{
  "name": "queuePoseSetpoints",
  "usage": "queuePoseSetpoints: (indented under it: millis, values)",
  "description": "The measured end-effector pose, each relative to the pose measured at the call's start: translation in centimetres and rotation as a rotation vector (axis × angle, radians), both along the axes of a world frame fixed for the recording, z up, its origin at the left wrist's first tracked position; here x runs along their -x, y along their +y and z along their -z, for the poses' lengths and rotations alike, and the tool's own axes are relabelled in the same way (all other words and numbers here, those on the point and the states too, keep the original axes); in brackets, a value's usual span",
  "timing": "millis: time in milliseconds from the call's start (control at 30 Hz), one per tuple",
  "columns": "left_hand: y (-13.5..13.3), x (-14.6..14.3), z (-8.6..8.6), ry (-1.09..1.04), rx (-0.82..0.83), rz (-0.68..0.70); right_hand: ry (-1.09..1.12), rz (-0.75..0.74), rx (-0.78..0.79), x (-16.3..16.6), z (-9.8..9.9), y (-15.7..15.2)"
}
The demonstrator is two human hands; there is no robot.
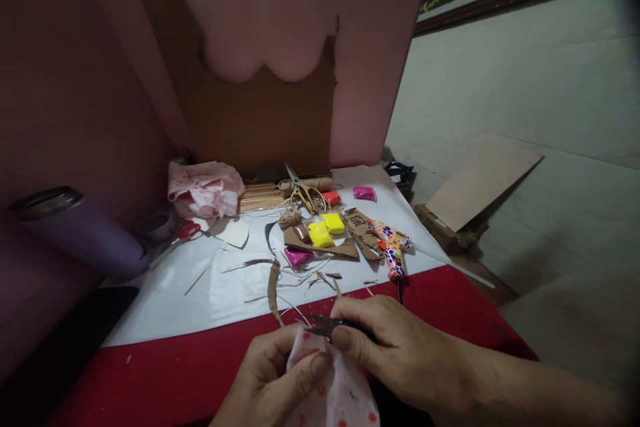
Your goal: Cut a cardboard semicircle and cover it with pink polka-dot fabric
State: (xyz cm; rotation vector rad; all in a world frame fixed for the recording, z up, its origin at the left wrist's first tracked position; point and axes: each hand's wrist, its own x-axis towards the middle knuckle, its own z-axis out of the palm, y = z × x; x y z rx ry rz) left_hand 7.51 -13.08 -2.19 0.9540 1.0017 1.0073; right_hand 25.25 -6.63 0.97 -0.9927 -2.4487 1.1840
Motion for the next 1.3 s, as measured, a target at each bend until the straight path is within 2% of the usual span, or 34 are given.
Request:
queuePoseSetpoints:
  millis: [167, 333, 500, 667, 900, 1000, 1167, 1300]
  values:
    - [-0.1, 0.1, 0.0, 0.111, -0.066, 0.085, -0.039, -0.05, -0.026, 0.5, -0.7, -0.1]
    - [-0.1, 0.1, -0.1, 0.169, -0.098, 0.123, -0.03, -0.079, 0.019, 0.5, -1.2, -0.3]
    - [-0.2, -0.1, 0.1, 0.172, -0.041, 0.092, 0.025, -0.051, 0.029, 0.5, -0.3, -0.3]
    - [-0.2, 0.0, 0.1, 0.063, 0.006, 0.089, 0.119, 0.02, 0.065, 0.1, 0.6, 0.2]
    - [0.0, 0.3, 0.7, 0.045, -0.028, 0.108, 0.028, -0.065, 0.085, 0.3, -0.2, -0.1]
    - [-0.1, 0.2, 0.6, 0.05, 0.005, 0.076, 0.116, -0.018, 0.136, 0.5, 0.4, 0.1]
    - [0.1, 0.1, -0.1, -0.099, 0.152, -0.068, 0.414, 0.138, 0.356, 0.4, 1.7, 1.4]
    - [1.5, 0.3, -0.5, -0.226, 0.175, -0.221, 0.431, 0.141, 0.408, 0.3, 1.9, 1.9]
